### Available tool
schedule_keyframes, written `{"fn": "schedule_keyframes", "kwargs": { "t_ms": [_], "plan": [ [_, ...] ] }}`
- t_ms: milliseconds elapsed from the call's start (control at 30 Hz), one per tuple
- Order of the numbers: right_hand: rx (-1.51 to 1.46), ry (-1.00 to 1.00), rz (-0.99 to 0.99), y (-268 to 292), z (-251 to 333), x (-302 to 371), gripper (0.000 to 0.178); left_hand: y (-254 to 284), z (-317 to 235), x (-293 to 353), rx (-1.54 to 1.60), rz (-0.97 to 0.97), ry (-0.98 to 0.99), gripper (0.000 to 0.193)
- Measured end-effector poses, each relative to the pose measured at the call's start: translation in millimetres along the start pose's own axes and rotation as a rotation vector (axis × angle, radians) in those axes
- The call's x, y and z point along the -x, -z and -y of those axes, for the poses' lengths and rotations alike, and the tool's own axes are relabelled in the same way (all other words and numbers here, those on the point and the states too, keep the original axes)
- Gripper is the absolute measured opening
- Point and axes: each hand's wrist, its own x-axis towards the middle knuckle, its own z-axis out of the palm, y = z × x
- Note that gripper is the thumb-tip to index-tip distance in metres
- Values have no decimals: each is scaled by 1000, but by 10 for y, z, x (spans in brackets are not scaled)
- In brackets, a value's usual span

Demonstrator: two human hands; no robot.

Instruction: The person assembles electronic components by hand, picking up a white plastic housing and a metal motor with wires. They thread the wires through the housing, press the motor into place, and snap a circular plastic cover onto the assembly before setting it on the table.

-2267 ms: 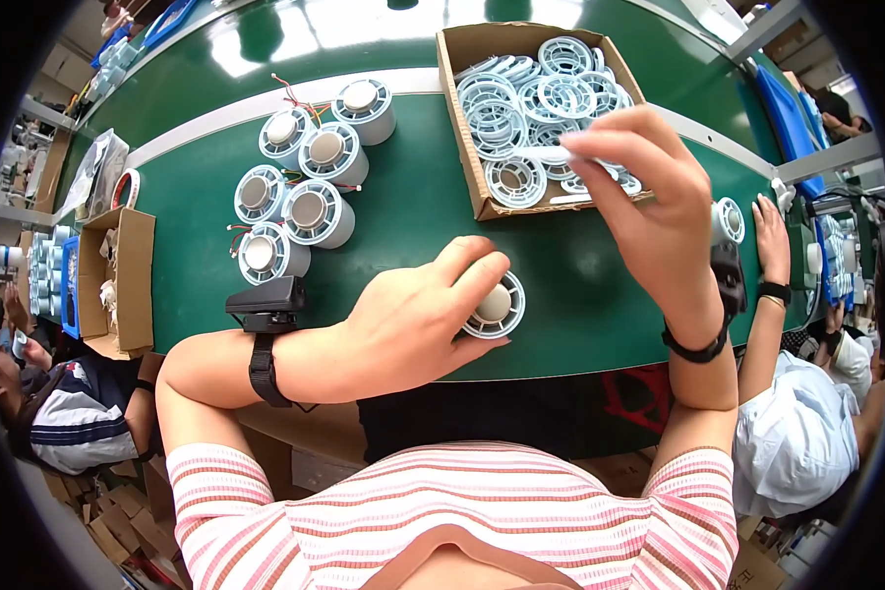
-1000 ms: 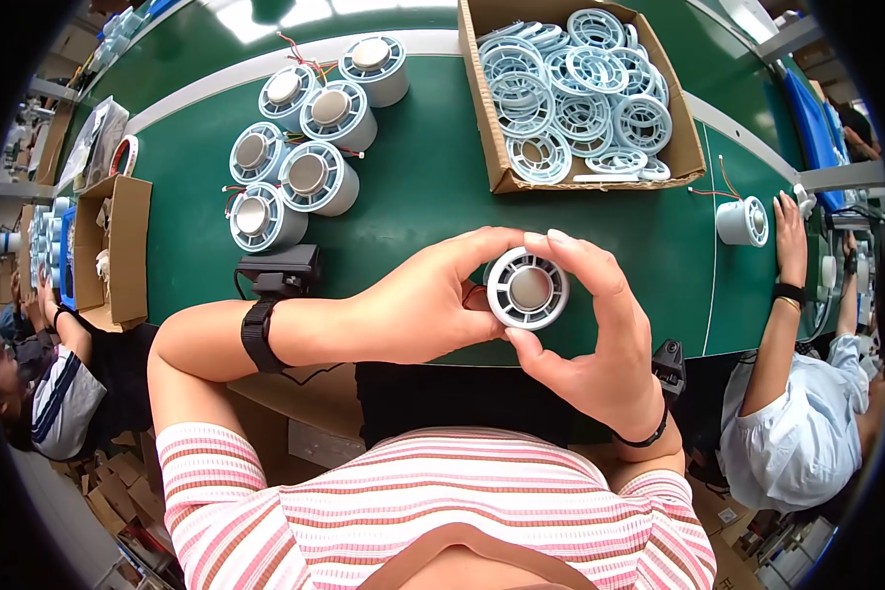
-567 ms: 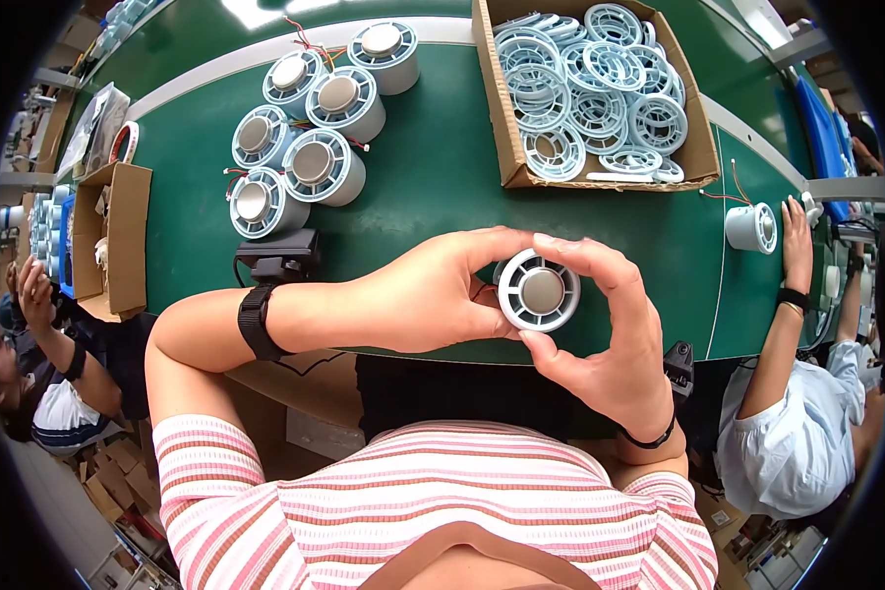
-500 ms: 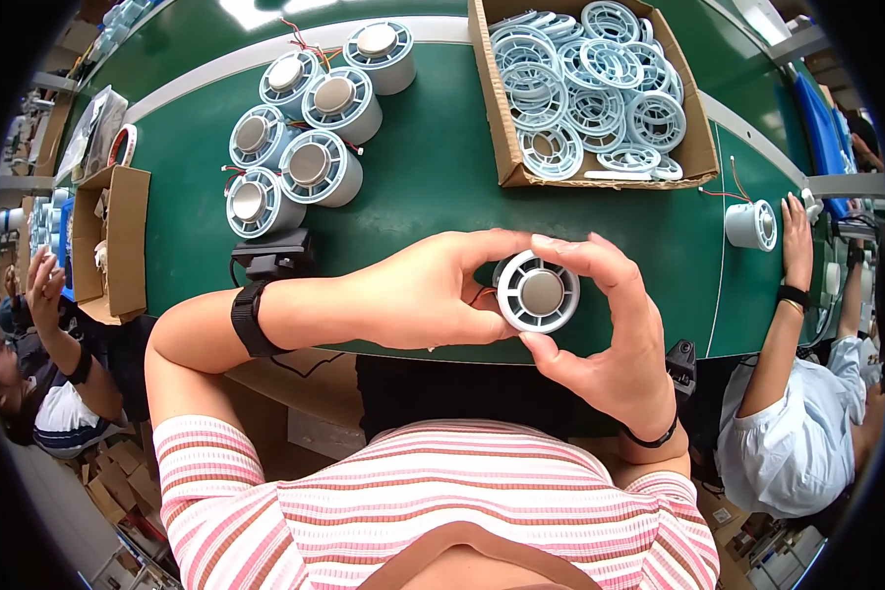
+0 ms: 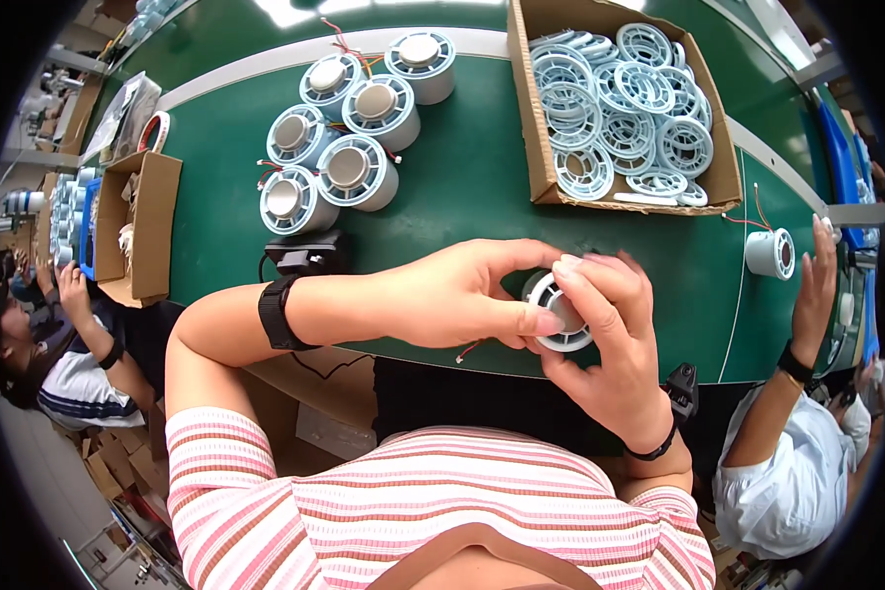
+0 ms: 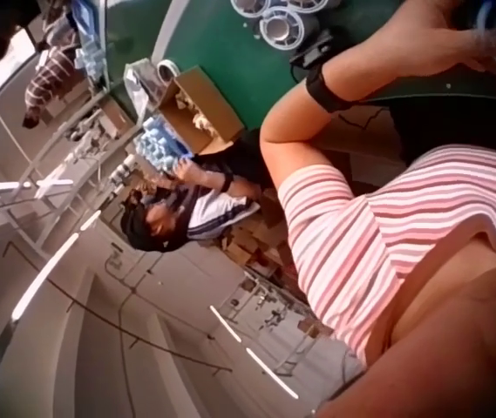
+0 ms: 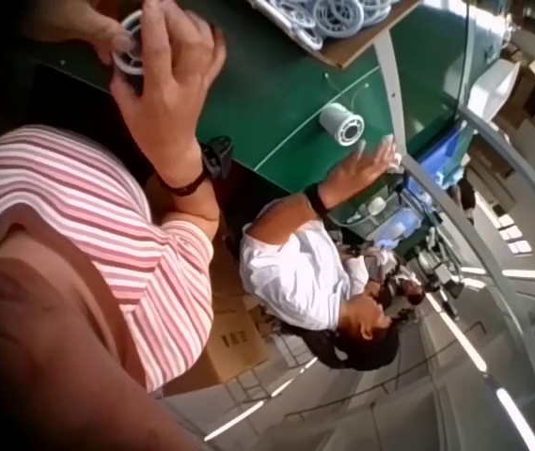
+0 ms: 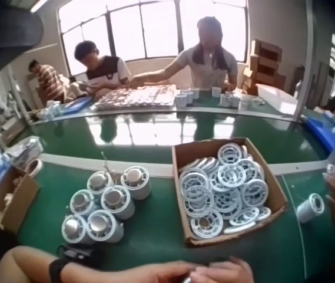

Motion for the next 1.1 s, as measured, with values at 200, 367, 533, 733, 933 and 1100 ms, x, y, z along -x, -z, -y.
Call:
{"fn": "schedule_keyframes", "kwargs": {
  "t_ms": [200,367,533,733,933,1100],
  "plan": [
    [455,-84,40,305,69,29,62,-288,-208,371,-1703,-606,-547,63],
    [710,-201,-147,677,-297,84,61,-1,-431,627,-2177,-954,-276,52],
    [932,-288,-210,1014,-645,173,53,175,-402,725,-2189,-999,-208,60],
    [788,-233,-322,1299,-663,-226,29,65,-363,637,-2104,-868,-284,66],
    [909,123,-243,1097,-980,-902,15,-217,-364,329,-1842,-505,-458,73],
    [889,118,-245,1065,-973,-933,17,-212,-108,88,-1654,-379,-606,75]
  ]
}}
